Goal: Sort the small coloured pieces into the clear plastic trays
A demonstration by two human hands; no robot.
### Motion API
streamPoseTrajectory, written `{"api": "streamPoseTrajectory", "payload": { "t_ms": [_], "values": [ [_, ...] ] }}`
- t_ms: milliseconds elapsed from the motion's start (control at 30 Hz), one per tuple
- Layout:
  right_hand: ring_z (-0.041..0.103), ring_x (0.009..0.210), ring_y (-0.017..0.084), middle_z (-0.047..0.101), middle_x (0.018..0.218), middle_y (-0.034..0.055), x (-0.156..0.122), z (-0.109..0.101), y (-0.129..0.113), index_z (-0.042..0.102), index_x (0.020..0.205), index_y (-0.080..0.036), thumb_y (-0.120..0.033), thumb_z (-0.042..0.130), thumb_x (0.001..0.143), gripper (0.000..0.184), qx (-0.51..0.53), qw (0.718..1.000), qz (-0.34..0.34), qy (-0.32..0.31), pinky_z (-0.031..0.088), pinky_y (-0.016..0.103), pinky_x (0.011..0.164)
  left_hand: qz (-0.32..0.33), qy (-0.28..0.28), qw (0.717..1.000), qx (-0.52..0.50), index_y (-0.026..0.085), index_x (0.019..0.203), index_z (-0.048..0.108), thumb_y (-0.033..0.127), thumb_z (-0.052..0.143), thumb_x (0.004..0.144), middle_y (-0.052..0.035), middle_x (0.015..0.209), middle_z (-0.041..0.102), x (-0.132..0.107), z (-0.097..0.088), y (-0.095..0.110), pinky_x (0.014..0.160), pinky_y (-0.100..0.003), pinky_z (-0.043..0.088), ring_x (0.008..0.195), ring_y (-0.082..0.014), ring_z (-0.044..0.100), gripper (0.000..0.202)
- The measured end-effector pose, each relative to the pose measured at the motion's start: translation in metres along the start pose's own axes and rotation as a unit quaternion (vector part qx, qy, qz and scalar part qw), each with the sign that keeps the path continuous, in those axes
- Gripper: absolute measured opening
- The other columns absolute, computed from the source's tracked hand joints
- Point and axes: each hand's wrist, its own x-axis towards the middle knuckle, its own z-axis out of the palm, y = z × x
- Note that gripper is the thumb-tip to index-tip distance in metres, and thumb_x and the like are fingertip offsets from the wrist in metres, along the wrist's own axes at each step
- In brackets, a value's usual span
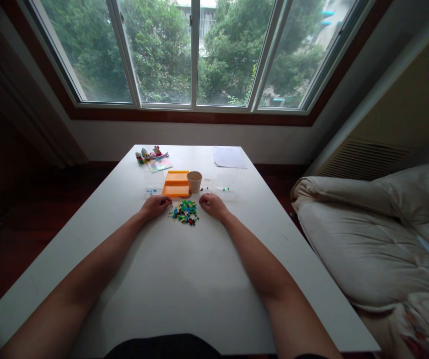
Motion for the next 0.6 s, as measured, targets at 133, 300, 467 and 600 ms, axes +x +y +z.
{"api": "streamPoseTrajectory", "payload": {
  "t_ms": [133, 300, 467, 600],
  "values": [
    [0.055, 0.068, 0.015, 0.066, 0.077, 0.0003, -0.001, 0.002, 0.001, 0.066, 0.087, -0.022, -0.022, 0.057, 0.081, 0.011, 0.060, 0.995, 0.069, 0.049, 0.042, 0.027, 0.065, 0.003, 0.000, 1.000, -0.005, 0.024, 0.096, 0.076, 0.035, 0.057, 0.087, -0.0021, 0.080, 0.070, 0.000, 0.000, -0.001, 0.064, -0.027, 0.038, 0.069, -0.0164, 0.059, 0.024],
    [0.053, 0.068, 0.015, 0.064, 0.076, 0.0001, 0.003, 0.004, 0.005, 0.065, 0.087, -0.021, -0.028, 0.058, 0.079, 0.013, 0.128, 0.980, 0.106, 0.113, 0.042, 0.027, 0.064, 0.018, -0.012, 1.000, -0.013, 0.025, 0.101, 0.076, 0.034, 0.059, 0.084, -0.0006, 0.075, 0.067, -0.001, 0.001, -0.001, 0.065, -0.025, 0.039, 0.068, -0.0154, 0.057, 0.025],
    [0.056, 0.069, 0.016, 0.066, 0.078, 0.0016, 0.006, 0.006, 0.013, 0.069, 0.090, -0.020, -0.033, 0.061, 0.077, 0.020, 0.221, 0.955, 0.144, 0.139, 0.044, 0.028, 0.063, 0.031, -0.019, 0.999, -0.022, 0.026, 0.098, 0.076, 0.032, 0.058, 0.084, 0.0002, 0.074, 0.066, -0.001, 0.000, -0.001, 0.065, -0.025, 0.039, 0.067, -0.0144, 0.056, 0.024],
    [0.063, 0.077, 0.017, 0.071, 0.089, 0.0043, 0.007, 0.007, 0.020, 0.070, 0.101, -0.020, -0.037, 0.065, 0.075, 0.031, 0.303, 0.918, 0.193, 0.167, 0.049, 0.029, 0.064, 0.032, -0.018, 0.999, -0.023, 0.025, 0.097, 0.076, 0.032, 0.058, 0.083, 0.0002, 0.074, 0.066, -0.001, 0.000, -0.001, 0.065, -0.024, 0.039, 0.067, -0.0142, 0.056, 0.024]
  ]
}}
